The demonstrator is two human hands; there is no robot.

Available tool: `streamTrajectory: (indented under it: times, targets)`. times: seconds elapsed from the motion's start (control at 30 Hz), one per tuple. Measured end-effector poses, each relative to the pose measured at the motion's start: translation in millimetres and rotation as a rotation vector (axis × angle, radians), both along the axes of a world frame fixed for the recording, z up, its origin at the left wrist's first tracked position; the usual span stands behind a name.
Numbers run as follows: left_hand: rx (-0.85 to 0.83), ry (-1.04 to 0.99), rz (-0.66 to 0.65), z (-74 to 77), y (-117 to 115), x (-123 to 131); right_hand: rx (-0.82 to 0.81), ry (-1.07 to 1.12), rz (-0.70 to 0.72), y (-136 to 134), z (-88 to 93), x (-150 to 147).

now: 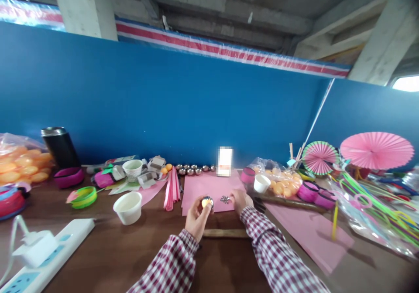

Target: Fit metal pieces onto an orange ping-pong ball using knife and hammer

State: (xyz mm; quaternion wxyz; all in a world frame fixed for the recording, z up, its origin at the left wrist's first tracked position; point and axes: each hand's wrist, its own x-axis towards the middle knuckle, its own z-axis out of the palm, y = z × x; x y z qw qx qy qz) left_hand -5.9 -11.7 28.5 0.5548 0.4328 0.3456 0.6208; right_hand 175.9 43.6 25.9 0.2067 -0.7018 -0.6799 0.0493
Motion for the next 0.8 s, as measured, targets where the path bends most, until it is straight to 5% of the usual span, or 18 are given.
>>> streamTrajectory:
  times: [0.2,0.43,0.6,0.8]
  targets:
    - [-0.001,-0.031,-0.053,-1.6,2.8,-0.9,0.153,0.192,0.01,-7.7,10.0,5.7]
    - [-0.04,-0.03,-0.132,-3.1,3.6,-2.3,0.239,0.539,0.212,-37.1,19.7,-19.5]
    - [0.022,0.029,-0.1,-7.0,8.7,-5.1,0.178,0.967,0.345,-51.8,16.5,-37.0]
    - [0.011,0.008,-0.092,-9.0,11.9,-5.7,0.114,1.027,0.369,-58.9,10.5,-48.3]
